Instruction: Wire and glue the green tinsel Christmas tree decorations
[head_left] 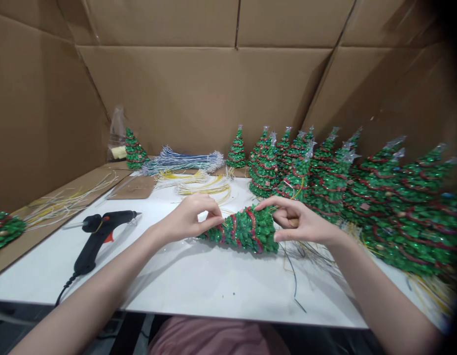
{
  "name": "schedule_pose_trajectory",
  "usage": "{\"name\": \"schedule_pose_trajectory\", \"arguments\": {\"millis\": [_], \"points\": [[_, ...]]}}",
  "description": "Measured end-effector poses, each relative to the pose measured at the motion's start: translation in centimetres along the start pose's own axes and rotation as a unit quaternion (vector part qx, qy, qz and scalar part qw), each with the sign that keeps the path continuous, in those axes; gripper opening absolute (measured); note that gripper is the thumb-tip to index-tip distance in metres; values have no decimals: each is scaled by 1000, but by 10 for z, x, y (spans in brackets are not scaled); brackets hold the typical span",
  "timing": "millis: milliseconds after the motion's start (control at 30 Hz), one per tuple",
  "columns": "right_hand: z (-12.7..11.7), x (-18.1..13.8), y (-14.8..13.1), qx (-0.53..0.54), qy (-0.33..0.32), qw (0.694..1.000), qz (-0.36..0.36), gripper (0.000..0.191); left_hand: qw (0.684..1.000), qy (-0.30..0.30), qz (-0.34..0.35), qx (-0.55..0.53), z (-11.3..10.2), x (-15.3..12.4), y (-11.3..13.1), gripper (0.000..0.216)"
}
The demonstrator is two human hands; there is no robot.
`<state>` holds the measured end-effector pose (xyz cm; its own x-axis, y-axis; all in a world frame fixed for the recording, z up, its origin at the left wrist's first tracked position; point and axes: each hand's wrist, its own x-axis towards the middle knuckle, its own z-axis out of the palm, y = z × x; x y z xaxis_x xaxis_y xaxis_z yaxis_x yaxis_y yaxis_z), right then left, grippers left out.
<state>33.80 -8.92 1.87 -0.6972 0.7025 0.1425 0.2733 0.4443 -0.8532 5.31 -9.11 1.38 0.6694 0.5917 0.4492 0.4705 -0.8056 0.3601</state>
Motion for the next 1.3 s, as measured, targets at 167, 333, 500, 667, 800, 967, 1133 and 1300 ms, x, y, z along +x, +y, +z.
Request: {"name": "schedule_pose_trajectory", "arguments": {"millis": [167,333,500,667,800,967,1133,1300], "points": [[0,0,0,12,10,1000,22,72,1000,-6,-3,-5,0,0,1,23],[-1,0,-1,-7,12,999,50,80,1000,5,-5,0,-1,1,3,24],[-2,0,-1,-4,11,998,60,78,1000,15,-10,10,-2,1,3,23],[-5,-1,1,78,37,994,65,61,1000,12,-11,4,-2,1,1,21],[-7,-2,0,226,73,970,47,61,1000,13,-13,6,-1,1,1,20],[-3,1,0,314,115,941,49,47,1000,15,-13,7,-1,1,0,20],[2,8,4,327,117,932,100,23,1000,17,-9,1,-1,1,-2,20],[3,12,9,333,129,925,128,28,1000,26,-8,3,0,1,-3,20]]}}
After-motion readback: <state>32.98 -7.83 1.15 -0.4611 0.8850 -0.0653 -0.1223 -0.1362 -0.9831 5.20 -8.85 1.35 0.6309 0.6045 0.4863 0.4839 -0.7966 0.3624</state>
